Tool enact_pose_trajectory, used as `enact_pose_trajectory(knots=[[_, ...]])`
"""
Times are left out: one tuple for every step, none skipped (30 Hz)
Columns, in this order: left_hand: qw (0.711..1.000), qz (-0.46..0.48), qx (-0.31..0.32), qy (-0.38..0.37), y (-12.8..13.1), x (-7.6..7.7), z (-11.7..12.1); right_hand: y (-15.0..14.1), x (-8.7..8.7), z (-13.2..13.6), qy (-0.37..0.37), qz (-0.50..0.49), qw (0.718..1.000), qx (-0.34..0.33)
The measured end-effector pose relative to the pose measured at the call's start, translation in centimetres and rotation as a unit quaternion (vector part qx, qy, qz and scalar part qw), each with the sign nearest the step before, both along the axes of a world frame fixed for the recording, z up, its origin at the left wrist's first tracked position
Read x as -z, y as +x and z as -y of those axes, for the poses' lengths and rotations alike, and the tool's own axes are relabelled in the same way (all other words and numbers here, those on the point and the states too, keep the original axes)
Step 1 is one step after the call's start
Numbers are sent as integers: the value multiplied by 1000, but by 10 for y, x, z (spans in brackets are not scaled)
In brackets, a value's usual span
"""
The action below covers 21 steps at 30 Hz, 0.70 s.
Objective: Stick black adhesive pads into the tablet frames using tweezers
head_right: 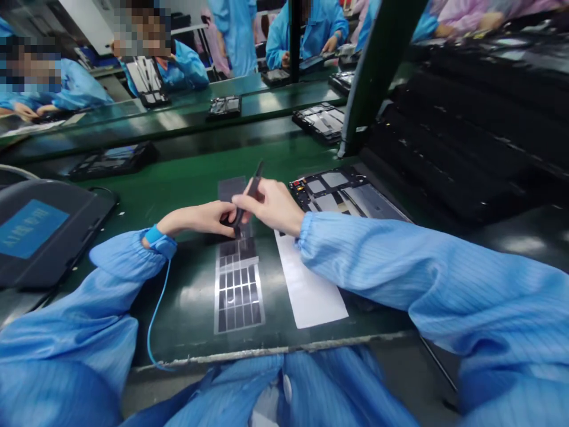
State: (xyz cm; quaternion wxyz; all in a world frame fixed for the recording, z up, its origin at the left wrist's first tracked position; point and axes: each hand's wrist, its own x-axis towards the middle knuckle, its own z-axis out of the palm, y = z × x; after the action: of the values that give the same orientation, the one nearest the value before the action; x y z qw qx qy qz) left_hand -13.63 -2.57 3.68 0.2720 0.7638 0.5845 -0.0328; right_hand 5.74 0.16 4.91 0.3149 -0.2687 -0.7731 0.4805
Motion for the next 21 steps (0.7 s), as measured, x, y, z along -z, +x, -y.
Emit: enact_pose_trajectory(knots=[[1000,-2,0,1,-1,-1,0,7,-12,-4,19,-17,1000,14],[1000,-5,0,0,-1,-3,0,16,-24,-9,38,-28,998,28],[1000,-6,-1,-3,0,-5,0,28,-34,-14,55,-26,997,40],[1000,-8,-12,-1,2,-7,0,41,-42,-20,74,-15,996,55],[999,-7,-37,15,6,-9,0,55,-46,-25,90,9,993,74],[996,1,-74,51,12,-10,1,68,-47,-30,97,42,990,91],[988,20,-112,101,21,-11,2,79,-43,-33,86,75,988,104],[976,47,-141,160,33,-11,5,87,-37,-35,56,104,987,110],[961,81,-150,219,46,-10,9,93,-29,-36,8,125,986,107],[946,116,-135,271,61,-7,14,97,-19,-36,-48,135,985,95],[935,145,-94,309,75,-4,19,97,-11,-35,-101,137,983,76],[926,163,-43,338,89,0,25,97,-3,-35,-139,133,980,56],[919,167,12,357,101,5,31,95,4,-34,-159,129,978,41],[913,163,58,369,110,10,36,93,8,-33,-162,127,978,30],[909,155,92,376,117,14,39,91,12,-33,-152,126,980,24],[906,149,112,380,121,19,42,90,14,-33,-135,126,982,24],[905,146,119,382,123,22,43,90,15,-33,-117,127,985,28],[904,149,120,383,123,25,43,89,15,-34,-100,129,986,33],[904,153,121,381,123,27,43,90,16,-34,-87,131,987,39],[905,155,125,375,121,28,42,90,16,-34,-76,133,987,45],[907,155,132,367,120,29,41,90,16,-34,-67,135,987,50]])
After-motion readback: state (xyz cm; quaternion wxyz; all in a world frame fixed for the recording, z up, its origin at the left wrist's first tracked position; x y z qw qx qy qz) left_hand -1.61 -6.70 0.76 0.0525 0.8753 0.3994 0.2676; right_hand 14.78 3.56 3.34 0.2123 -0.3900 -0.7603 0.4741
